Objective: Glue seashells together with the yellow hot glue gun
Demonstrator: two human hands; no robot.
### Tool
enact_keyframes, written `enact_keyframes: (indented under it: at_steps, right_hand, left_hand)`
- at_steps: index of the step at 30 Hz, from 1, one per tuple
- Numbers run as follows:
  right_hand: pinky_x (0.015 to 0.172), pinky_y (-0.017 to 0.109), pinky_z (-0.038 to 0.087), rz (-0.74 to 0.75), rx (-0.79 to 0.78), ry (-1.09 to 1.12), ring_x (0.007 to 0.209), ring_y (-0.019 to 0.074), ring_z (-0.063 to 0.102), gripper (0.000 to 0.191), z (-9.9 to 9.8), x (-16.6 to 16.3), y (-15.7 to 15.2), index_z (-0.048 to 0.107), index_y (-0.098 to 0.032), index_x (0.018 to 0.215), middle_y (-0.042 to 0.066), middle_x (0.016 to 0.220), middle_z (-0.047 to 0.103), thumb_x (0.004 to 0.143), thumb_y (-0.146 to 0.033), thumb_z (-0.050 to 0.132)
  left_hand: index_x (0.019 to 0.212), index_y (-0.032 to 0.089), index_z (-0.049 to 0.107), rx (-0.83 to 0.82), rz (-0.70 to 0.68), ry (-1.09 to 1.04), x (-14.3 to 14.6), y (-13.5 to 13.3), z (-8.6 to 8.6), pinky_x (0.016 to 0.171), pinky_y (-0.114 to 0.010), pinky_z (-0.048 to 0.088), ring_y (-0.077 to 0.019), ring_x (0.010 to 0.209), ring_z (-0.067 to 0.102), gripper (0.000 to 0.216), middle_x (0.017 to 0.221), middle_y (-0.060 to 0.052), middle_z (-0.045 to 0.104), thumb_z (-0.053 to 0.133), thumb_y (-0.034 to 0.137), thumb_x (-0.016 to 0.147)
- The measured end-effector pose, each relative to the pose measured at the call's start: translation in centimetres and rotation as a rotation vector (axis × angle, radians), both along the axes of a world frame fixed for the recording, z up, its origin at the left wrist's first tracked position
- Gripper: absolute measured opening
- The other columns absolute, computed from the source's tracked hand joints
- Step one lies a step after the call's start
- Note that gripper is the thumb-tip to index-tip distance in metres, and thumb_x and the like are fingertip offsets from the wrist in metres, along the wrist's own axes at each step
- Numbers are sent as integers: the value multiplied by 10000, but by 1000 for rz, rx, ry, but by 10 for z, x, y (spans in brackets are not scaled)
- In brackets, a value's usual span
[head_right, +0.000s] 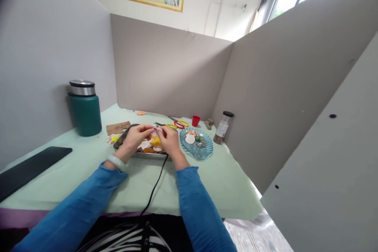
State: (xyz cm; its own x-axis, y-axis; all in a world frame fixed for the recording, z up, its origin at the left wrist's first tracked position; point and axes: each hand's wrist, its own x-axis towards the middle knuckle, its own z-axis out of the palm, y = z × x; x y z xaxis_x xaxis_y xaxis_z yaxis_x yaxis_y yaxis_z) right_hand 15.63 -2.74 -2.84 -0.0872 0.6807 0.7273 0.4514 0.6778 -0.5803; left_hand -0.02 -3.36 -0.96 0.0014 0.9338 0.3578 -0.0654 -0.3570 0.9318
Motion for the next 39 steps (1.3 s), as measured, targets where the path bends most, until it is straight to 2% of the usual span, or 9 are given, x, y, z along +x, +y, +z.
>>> enact_keyframes:
  at_steps: [4,7,10,14,22,25,28,33,39]
  right_hand:
    - [736,287,483,-48,103,-11,770,174,615,238,0,1,2,732,-198,910,56,880,696,909,-291,513]
    - [772,302,498,-100,192,11,840,183,621,272,-1,2,2,744,-218,1006,73,954,674,906,-221,491]
    - [790,311,506,-109,253,-24,886,190,616,314,-2,3,2,747,-226,1047,82,977,646,897,-173,476]
    - [841,337,509,-101,268,-83,947,207,607,340,-4,3,5,737,-236,1089,94,1016,624,891,-146,476]
    - [929,341,503,12,311,-103,1062,201,596,492,-1,2,3,676,-209,1202,112,1137,595,824,-52,404]
    - [914,354,509,-28,267,-11,1057,214,601,422,2,2,1,676,-205,1183,117,1156,606,852,-108,433]
    - [810,337,535,-60,132,117,922,206,636,307,2,2,3,676,-193,1144,116,1117,648,892,-252,512]
    - [768,326,544,32,-92,262,824,207,666,280,-3,2,10,686,-186,1036,80,940,727,844,-369,598]
    - [746,317,557,98,-150,305,826,212,681,310,0,0,7,674,-176,1015,86,938,734,812,-401,604]
  left_hand:
    - [910,128,723,-24,27,-19,2,-3,2,591,-265,493,-152,667,602,473,836,-65,702,836,423,558]
    - [883,129,679,-30,78,-46,1,-2,1,517,-249,463,-122,570,568,473,772,-44,668,835,454,578]
    - [743,118,648,-77,-45,-87,-1,0,-1,459,-241,407,-80,462,485,447,696,-38,632,762,543,669]
    - [770,111,671,-167,-222,-183,-5,-1,0,473,-232,400,-65,473,493,425,791,-74,681,811,490,637]
    - [786,115,665,-202,-201,-274,-7,2,1,485,-217,406,-65,479,504,396,651,4,599,879,331,532]
    - [808,117,668,-193,-169,-257,-7,4,-2,484,-218,403,-65,479,504,409,663,4,605,874,340,534]
    - [794,120,669,-166,-145,-200,-6,3,-1,476,-227,391,-75,470,496,408,630,7,599,867,360,530]
    - [809,116,687,-162,-112,-117,-2,-5,4,473,-235,383,-93,465,493,435,565,5,586,862,390,520]
    - [773,114,688,-132,-114,-118,0,-6,5,472,-231,391,-95,481,495,451,582,-3,587,837,473,545]
